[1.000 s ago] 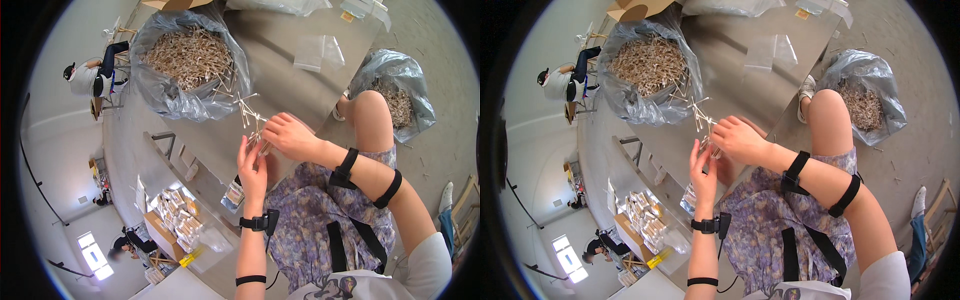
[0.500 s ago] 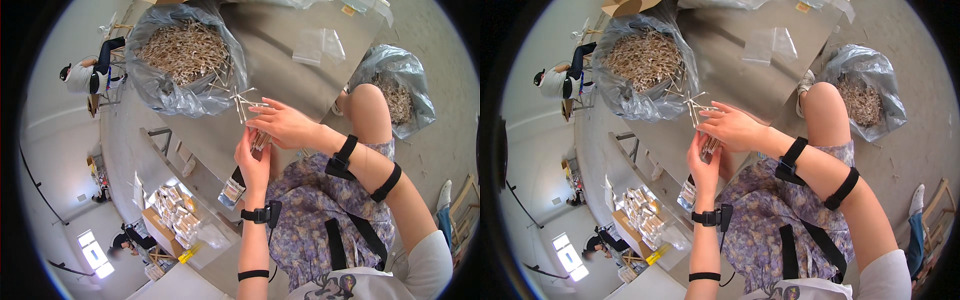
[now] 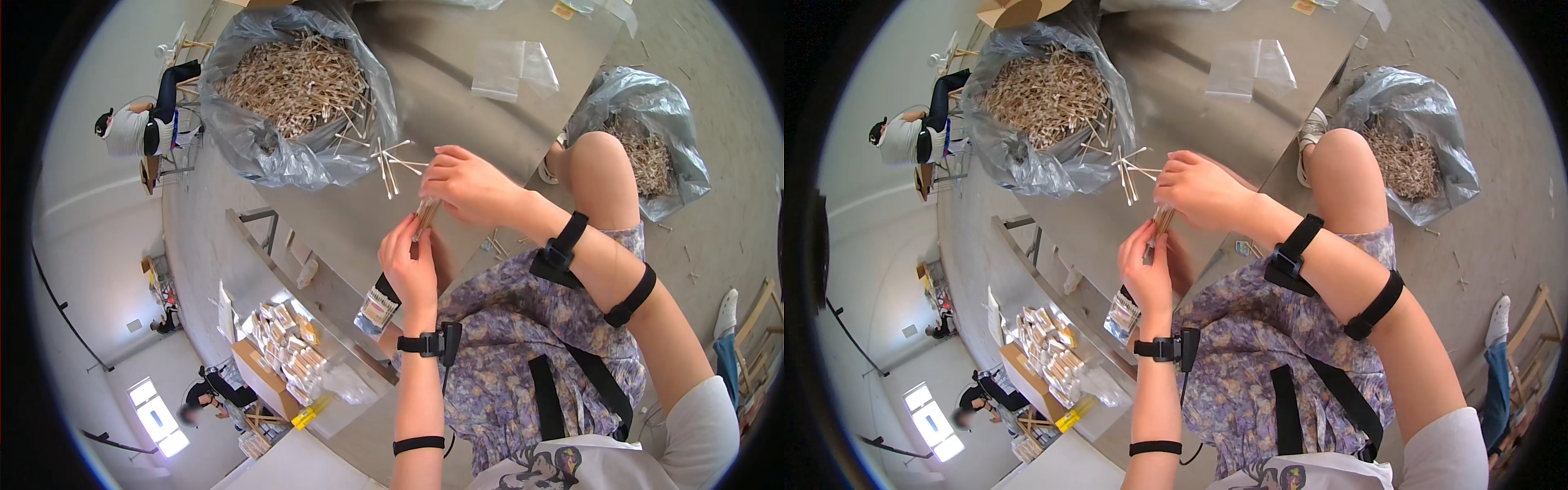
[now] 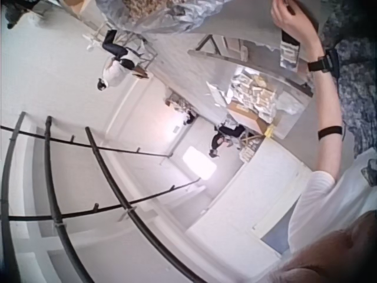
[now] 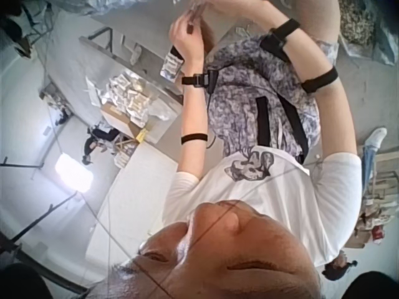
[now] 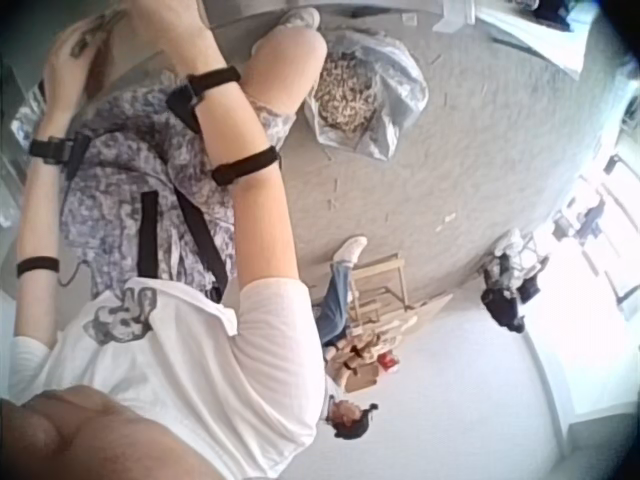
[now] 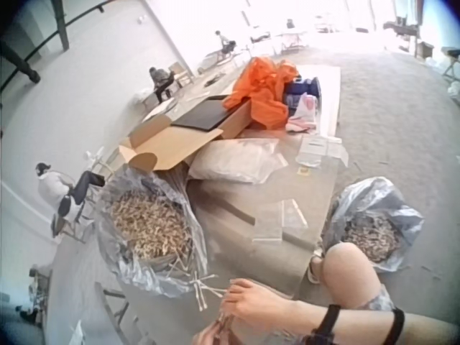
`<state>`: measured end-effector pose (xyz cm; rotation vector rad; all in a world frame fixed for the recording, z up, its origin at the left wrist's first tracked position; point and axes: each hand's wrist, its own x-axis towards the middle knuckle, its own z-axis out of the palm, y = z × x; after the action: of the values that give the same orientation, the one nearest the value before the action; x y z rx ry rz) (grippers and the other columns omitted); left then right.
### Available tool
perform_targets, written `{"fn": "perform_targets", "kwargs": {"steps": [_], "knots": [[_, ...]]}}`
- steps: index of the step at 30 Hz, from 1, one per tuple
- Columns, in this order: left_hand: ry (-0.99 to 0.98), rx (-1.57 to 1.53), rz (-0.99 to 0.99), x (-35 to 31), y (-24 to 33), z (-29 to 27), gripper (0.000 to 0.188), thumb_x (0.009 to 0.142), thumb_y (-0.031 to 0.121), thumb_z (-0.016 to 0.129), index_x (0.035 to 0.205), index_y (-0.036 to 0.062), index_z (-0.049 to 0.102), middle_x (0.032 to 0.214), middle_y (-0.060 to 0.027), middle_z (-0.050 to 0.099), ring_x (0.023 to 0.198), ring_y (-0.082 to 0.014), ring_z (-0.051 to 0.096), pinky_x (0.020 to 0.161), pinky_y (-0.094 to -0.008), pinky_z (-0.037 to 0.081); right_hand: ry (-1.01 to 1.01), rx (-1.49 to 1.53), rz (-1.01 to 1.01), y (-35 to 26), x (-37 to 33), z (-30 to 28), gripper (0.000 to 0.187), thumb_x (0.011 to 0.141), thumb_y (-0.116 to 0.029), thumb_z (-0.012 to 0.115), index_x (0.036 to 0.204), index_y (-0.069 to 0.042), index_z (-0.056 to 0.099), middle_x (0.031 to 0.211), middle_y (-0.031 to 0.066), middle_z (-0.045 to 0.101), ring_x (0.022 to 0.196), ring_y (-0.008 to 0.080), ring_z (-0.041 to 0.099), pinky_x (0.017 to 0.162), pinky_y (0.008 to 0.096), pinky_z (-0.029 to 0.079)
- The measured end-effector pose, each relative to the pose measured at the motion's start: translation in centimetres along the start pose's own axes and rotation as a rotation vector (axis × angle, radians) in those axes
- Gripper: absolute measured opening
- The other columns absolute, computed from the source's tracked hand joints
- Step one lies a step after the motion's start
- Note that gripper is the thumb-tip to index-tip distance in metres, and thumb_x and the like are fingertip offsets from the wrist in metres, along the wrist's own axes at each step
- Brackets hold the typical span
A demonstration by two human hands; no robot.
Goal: The recorder is organizing and packaging cotton swabs into small plastic containers and bags.
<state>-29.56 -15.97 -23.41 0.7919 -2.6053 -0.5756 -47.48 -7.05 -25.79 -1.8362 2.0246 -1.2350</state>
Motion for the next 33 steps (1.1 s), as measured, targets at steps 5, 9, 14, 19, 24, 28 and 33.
{"fn": "perform_targets", "kwargs": {"steps": [5,9,14,19,24,28,33], "knots": [[0.073,-0.018,-0.001,-0.2,-0.2,0.2,0.016,0.085,0.005,0.072,0.101,0.0014,0.074,0.107,-0.0086,0.073,0.099,-0.0273,0.065,0.091,-0.0376,0.048,0.066,-0.070,0.039,0.9,0.2,-0.3,0.013,0.073,-0.004,0.066,0.084,-0.009,0.071,0.092,0.0006,0.066,0.097,0.0204,0.060,0.101,0.0361,0.043],[0.100,-0.004,0.001,-0.8,-0.7,-0.1,0.016,0.086,0.004,0.072,0.101,0.0019,0.076,0.106,-0.0097,0.074,0.096,-0.0259,0.067,0.087,-0.0350,0.051,0.111,-0.117,0.071,1.5,0.3,-0.7,0.012,0.073,-0.004,0.065,0.081,-0.010,0.071,0.088,-0.0004,0.064,0.092,0.0199,0.059,0.091,0.0337,0.044],[0.087,-0.010,-0.013,-2.0,0.0,0.0,0.016,0.085,0.003,0.072,0.101,0.0018,0.076,0.106,-0.0095,0.073,0.098,-0.0263,0.066,0.090,-0.0365,0.050,0.152,-0.176,0.164,1.7,0.4,-0.4,0.012,0.072,-0.005,0.066,0.081,-0.010,0.072,0.090,-0.0008,0.064,0.094,0.0195,0.058,0.088,0.0341,0.044],[0.062,0.067,0.010,-1.6,1.2,0.3,0.021,0.084,0.007,0.075,0.104,0.0031,0.073,0.115,-0.0094,0.067,0.112,-0.0302,0.058,0.096,-0.0404,0.046,-0.049,0.014,-0.010,-1.1,0.2,1.7,0.019,0.070,-0.007,0.072,0.089,-0.011,0.073,0.095,-0.0002,0.065,0.101,0.0209,0.058,0.094,0.0354,0.044],[0.165,-0.027,-0.131,-2.4,0.8,-0.2,0.030,0.083,0.012,0.078,0.108,0.0019,0.066,0.118,-0.0120,0.063,0.112,-0.0306,0.056,0.098,-0.0412,0.045,0.097,0.078,-0.072,-1.2,-0.6,2.0,0.012,0.074,-0.013,0.071,0.086,-0.013,0.073,0.091,0.0004,0.066,0.099,0.0205,0.059,0.093,0.0350,0.044],[0.114,-0.009,-0.183,-3.5,-0.5,-0.9,0.022,0.085,0.010,0.075,0.105,0.0025,0.067,0.112,-0.0109,0.063,0.109,-0.0297,0.057,0.095,-0.0403,0.046,0.042,0.072,-0.080,-1.0,-0.6,2.0,0.008,0.077,-0.013,0.070,0.085,-0.012,0.072,0.089,0.0002,0.066,0.098,0.0206,0.060,0.092,0.0353,0.045],[0.066,-0.009,-0.228,-2.9,-1.4,-1.0,0.010,0.090,0.010,0.069,0.098,0.0027,0.068,0.097,-0.0084,0.063,0.094,-0.0267,0.059,0.085,-0.0377,0.047,0.058,0.049,-0.079,-0.9,-0.6,2.2,0.006,0.077,-0.014,0.069,0.082,-0.011,0.071,0.090,-0.0011,0.066,0.098,0.0198,0.060,0.092,0.0342,0.045]]}}
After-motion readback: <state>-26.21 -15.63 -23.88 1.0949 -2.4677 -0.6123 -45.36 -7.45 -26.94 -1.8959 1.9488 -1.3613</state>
